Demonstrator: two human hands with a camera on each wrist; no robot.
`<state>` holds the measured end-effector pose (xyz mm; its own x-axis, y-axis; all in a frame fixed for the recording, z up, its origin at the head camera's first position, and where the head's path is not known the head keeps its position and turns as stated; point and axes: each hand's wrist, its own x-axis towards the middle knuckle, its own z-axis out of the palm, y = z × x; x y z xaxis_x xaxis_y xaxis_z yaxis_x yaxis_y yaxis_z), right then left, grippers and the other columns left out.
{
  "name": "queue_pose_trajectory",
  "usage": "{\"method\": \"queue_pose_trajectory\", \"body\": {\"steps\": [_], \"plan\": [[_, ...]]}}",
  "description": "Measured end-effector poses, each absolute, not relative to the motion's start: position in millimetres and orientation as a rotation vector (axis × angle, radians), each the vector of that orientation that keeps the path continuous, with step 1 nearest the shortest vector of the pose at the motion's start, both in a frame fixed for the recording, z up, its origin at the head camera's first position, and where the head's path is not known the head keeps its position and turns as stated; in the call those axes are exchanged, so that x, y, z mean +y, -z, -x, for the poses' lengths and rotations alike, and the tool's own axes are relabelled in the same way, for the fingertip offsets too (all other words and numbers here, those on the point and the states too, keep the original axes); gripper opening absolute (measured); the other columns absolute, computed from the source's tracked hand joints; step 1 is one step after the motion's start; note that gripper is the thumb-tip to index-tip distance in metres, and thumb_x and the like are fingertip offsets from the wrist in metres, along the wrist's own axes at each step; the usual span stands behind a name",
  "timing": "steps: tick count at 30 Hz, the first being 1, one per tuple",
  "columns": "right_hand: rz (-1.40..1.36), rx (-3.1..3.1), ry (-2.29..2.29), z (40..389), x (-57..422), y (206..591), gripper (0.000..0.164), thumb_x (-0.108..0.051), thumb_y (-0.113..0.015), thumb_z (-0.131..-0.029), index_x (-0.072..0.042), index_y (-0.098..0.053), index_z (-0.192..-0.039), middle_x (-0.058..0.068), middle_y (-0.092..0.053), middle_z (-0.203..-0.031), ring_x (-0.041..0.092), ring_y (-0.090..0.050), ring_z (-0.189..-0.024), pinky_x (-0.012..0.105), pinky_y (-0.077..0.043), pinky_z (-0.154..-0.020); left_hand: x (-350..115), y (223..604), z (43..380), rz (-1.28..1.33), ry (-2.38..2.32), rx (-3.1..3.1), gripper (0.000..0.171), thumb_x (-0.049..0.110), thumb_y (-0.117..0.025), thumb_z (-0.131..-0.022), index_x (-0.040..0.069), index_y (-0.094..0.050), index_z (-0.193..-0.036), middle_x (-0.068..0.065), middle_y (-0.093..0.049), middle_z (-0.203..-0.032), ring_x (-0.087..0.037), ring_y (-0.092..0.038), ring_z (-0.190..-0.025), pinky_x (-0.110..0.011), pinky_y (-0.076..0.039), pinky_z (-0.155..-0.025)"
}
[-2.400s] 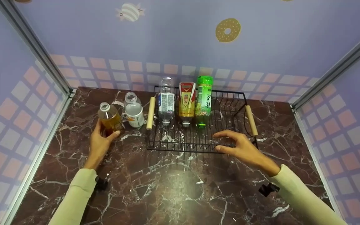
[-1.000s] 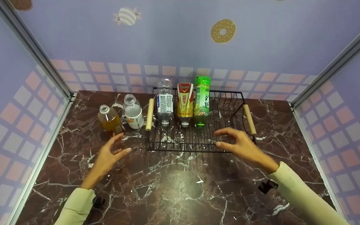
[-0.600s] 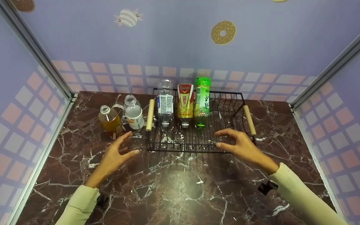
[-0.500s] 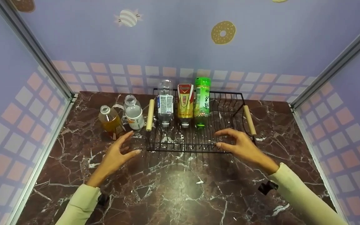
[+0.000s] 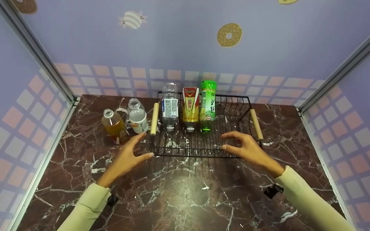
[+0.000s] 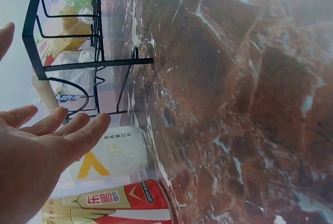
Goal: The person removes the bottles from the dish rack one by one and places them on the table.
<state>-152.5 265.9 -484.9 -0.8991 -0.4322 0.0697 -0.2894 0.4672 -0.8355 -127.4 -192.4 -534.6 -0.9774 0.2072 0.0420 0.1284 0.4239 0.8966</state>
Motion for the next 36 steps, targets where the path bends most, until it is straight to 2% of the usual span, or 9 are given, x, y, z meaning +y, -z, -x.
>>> {"method": "queue_pose_trajectory", "body": {"steps": [7,13,15,21,26,30,36], "plan": [[0.623,2.54,1.431,153,266,486,0.044,-0.017,-0.083,-0.1,0.002,-0.07,-0.138,0.023,-0.071,-0.141,0.034,-0.072,-0.125,0.058,-0.058,-0.11,-186,533,132,-0.329,-1.486,2.639,0.1,0.03,-0.09,-0.094,0.0,-0.033,-0.171,-0.029,-0.032,-0.175,-0.052,-0.032,-0.16,-0.073,-0.026,-0.129],[0.612,2.543,1.423,155,267,489,0.043,-0.018,-0.083,-0.101,-0.001,-0.071,-0.138,0.02,-0.072,-0.14,0.036,-0.071,-0.125,0.063,-0.056,-0.11,-178,534,136,-0.311,-1.504,2.589,0.113,0.03,-0.091,-0.093,0.002,-0.019,-0.175,-0.026,-0.023,-0.179,-0.052,-0.025,-0.163,-0.072,-0.02,-0.131],[0.605,2.55,1.414,155,267,488,0.043,-0.019,-0.083,-0.101,-0.002,-0.071,-0.139,0.019,-0.072,-0.14,0.036,-0.071,-0.125,0.062,-0.057,-0.109,-175,535,137,-0.307,-1.53,2.564,0.116,0.028,-0.092,-0.093,0.002,-0.014,-0.175,-0.026,-0.021,-0.179,-0.051,-0.024,-0.163,-0.071,-0.022,-0.131],[0.613,2.568,1.403,155,267,489,0.042,-0.019,-0.081,-0.102,-0.001,-0.071,-0.139,0.021,-0.071,-0.141,0.038,-0.071,-0.126,0.064,-0.057,-0.108,-166,539,140,-0.305,-1.691,2.466,0.123,0.018,-0.094,-0.09,0.0,-0.007,-0.175,-0.029,-0.015,-0.18,-0.05,-0.028,-0.162,-0.062,-0.039,-0.126],[0.586,2.56,1.405,157,267,489,0.043,-0.018,-0.081,-0.102,0.001,-0.07,-0.139,0.021,-0.071,-0.142,0.039,-0.071,-0.126,0.061,-0.057,-0.109,-160,543,143,-0.308,-1.746,2.423,0.13,0.017,-0.096,-0.087,0.002,-0.003,-0.176,-0.027,-0.001,-0.182,-0.05,-0.021,-0.164,-0.063,-0.037,-0.127],[0.581,2.564,1.39,160,268,489,0.044,-0.018,-0.082,-0.102,0.002,-0.07,-0.139,0.02,-0.071,-0.141,0.041,-0.071,-0.125,0.058,-0.059,-0.108,-156,547,142,-0.298,-1.719,2.429,0.135,0.026,-0.098,-0.085,0.007,-0.001,-0.177,-0.026,0.004,-0.182,-0.052,-0.018,-0.164,-0.066,-0.032,-0.128],[0.603,2.572,1.385,165,270,485,0.043,-0.02,-0.081,-0.103,0.001,-0.071,-0.139,0.018,-0.072,-0.14,0.037,-0.074,-0.121,0.045,-0.063,-0.103,-154,550,143,-0.315,-1.715,2.446,0.138,0.032,-0.098,-0.084,0.014,0.002,-0.178,-0.025,0.007,-0.182,-0.054,-0.013,-0.165,-0.073,-0.025,-0.128]]}}
